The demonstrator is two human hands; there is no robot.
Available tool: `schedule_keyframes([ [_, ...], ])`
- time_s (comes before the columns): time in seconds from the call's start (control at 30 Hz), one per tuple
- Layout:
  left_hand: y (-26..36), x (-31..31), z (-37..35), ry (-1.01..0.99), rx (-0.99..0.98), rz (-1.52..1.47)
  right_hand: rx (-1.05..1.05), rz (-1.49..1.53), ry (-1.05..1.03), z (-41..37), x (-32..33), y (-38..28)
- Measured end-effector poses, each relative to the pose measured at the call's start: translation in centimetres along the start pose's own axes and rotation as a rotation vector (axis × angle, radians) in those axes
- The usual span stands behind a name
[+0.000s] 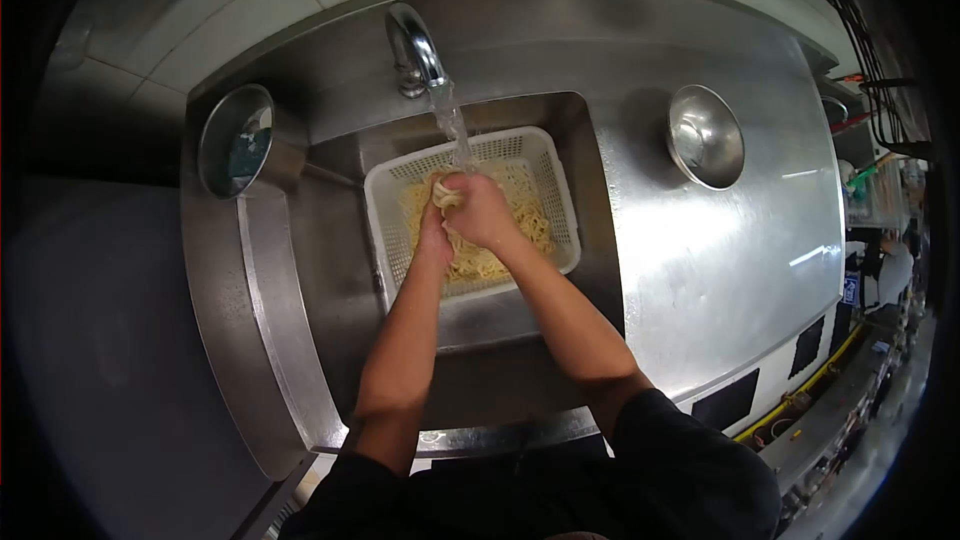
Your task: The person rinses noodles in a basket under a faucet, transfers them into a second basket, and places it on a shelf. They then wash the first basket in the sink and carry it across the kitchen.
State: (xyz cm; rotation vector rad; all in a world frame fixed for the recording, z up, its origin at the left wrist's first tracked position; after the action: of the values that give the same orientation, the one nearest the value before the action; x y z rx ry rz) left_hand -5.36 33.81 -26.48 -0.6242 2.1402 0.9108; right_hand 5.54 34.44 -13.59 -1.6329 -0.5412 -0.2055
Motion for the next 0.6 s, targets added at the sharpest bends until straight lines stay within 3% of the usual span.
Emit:
schedule_keyframes([
  [0.1, 0.1, 2.2, 1.8, -0.087, -0.083, 0.159, -0.081, 0.133, -0.125, -2.2, 2.6, -5.9],
  [0.13, 0.5, 3.0, 2.4, -0.159, -0.15, 0.333, -0.087, 0.134, -0.124, -2.5, 3.0, -6.6],
  [0.2, 1.4, 1.9, 1.4, -0.23, -0.213, 0.51, 0.12, 0.061, -0.009, -2.9, 3.8, -8.2],
  [0.27, 2.9, 0.3, -0.8, 0.055, -0.217, 0.558, 0.179, 0.099, -0.075, -2.5, 3.3, -7.9],
  [0.37, 2.4, 7.6, -1.3, 0.184, -0.319, 0.429, 0.249, 0.098, -0.189, -2.8, 2.3, -4.6],
  [0.4, 2.6, 7.8, -2.0, 0.298, -0.336, 0.588, 0.264, 0.052, -0.232, -3.1, 1.9, -2.4],
  [0.43, 2.3, 6.7, -3.0, 0.298, -0.336, 0.59, 0.1, 0.057, -0.243, -3.0, 1.5, 1.7],
  [0.5, 0.3, 4.5, -5.6, 0.591, -0.013, 1.156, -0.245, -0.089, -0.155, -4.0, 0.8, 10.1],
  [0.53, -1.4, 4.9, -6.0, 0.593, -0.011, 1.154, -0.428, -0.239, -0.046, -5.3, 0.2, 13.2],
  [0.6, -4.5, 5.5, -5.5, 0.572, -0.019, 1.51, -0.521, -0.344, -0.1, -6.7, -3.5, 16.2],
])
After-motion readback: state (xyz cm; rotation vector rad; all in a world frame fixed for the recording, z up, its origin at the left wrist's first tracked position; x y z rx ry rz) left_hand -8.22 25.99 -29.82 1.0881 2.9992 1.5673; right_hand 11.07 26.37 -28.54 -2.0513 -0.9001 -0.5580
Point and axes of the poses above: each hand's wrist, its own z-axis towards the middle knuckle, its own x-axis out of the back of the hand, y = z × x, the point moved 4 cm from there along z, towards the middle knuckle, and after that the axes turned 9 degrees about -y, right-handed, at the moved point
